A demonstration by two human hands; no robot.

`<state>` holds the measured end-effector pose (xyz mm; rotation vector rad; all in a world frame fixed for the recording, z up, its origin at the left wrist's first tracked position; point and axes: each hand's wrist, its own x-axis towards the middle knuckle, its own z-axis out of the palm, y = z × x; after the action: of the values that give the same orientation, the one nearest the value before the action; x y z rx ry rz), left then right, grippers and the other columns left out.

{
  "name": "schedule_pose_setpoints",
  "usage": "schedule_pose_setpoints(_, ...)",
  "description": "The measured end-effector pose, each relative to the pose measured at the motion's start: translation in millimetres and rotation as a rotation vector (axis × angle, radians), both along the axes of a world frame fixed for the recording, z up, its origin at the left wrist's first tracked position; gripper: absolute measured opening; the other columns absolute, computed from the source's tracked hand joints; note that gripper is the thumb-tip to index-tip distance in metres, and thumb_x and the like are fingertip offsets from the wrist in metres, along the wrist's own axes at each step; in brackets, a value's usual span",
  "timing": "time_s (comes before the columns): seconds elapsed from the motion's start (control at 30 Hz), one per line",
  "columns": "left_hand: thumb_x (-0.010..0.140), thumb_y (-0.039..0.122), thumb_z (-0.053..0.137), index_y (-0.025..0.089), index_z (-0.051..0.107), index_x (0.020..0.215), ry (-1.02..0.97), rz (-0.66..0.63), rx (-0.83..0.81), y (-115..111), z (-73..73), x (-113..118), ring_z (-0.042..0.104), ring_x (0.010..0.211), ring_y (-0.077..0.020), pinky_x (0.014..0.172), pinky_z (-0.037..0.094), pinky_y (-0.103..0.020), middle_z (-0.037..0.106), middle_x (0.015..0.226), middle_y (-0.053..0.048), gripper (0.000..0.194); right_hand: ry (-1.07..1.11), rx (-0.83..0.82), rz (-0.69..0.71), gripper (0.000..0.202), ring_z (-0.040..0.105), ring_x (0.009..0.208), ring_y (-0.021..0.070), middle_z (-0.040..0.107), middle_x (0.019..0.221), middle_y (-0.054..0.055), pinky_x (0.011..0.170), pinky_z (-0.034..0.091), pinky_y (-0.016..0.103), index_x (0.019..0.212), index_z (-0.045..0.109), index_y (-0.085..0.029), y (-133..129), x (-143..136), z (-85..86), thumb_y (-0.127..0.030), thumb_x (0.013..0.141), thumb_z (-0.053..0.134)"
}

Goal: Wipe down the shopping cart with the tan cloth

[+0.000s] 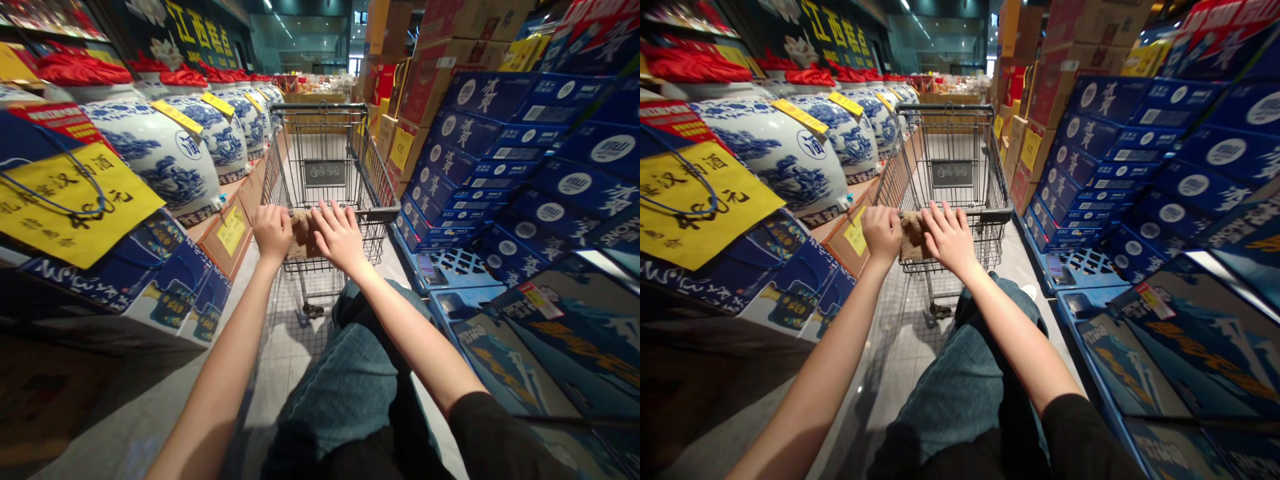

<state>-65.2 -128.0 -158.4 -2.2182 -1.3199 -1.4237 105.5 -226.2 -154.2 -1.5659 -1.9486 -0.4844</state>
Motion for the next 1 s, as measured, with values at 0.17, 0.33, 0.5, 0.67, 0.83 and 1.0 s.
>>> schedule_pose_setpoints(0.17,0.102,0.029,0.037,0.020,0.060,0.083,0.004,0.007,0.002,-2,1.5,1,0.059,0.099,-0.0304,0.093,0.042,-0.046,0.066,0.091,-0.012,0.031,0.149,0.049,-0.169,0.058,0.039,0.152,0.0321,0.046,0.161,0.019,0.132,0.015,0.057,0.151,0.051,-0.003,5,13,3.5,-0.032,0.102,0.039)
schedule_pose_setpoints(0.33,0.103,0.031,0.035,0.020,0.061,0.083,-0.014,0.017,0.003,-1,0.2,1,0.059,0.100,-0.0302,0.094,0.042,-0.047,0.067,0.092,-0.012,0.034,0.012,0.002,-0.019,0.059,0.031,0.157,0.0313,0.038,0.167,0.015,0.132,0.015,0.057,0.155,0.045,-0.008,-3,0,-1.1,-0.033,0.103,0.039)
schedule_pose_setpoints(0.5,0.103,0.031,0.034,0.020,0.062,0.084,-0.012,0.006,-0.017,-2,0.9,1,0.059,0.101,-0.0310,0.096,0.042,-0.049,0.067,0.093,-0.013,0.035,0.002,0.007,0.032,0.055,0.031,0.158,0.0280,0.038,0.167,0.010,0.132,0.017,0.055,0.156,0.047,-0.016,0,2,1.3,-0.033,0.104,0.037)
schedule_pose_setpoints(0.67,0.102,0.031,0.036,0.021,0.061,0.083,-0.008,0.002,-0.025,-4,3.1,2,0.059,0.102,-0.0309,0.096,0.042,-0.048,0.067,0.093,-0.012,0.034,0.155,0.063,-0.120,0.056,0.035,0.155,0.0305,0.044,0.162,0.018,0.132,0.013,0.058,0.151,0.051,-0.006,7,15,1.6,-0.031,0.103,0.037)
schedule_pose_setpoints(0.83,0.102,0.030,0.034,0.020,0.061,0.083,0.000,0.008,-0.031,-3,2.5,1,0.059,0.102,-0.0324,0.095,0.042,-0.050,0.067,0.093,-0.014,0.035,0.044,0.041,0.017,0.055,0.033,0.157,0.0283,0.042,0.164,0.013,0.131,0.018,0.055,0.152,0.051,-0.011,-1,5,-2.6,-0.032,0.103,0.037)
schedule_pose_setpoints(1.0,0.103,0.031,0.035,0.020,0.061,0.084,-0.001,0.013,-0.023,-3,1.7,2,0.060,0.102,-0.0311,0.096,0.042,-0.050,0.067,0.093,-0.013,0.035,0.063,0.050,0.035,0.053,0.036,0.155,0.0271,0.047,0.162,0.012,0.132,0.019,0.054,0.150,0.054,-0.012,1,8,0.8,-0.030,0.103,0.037)
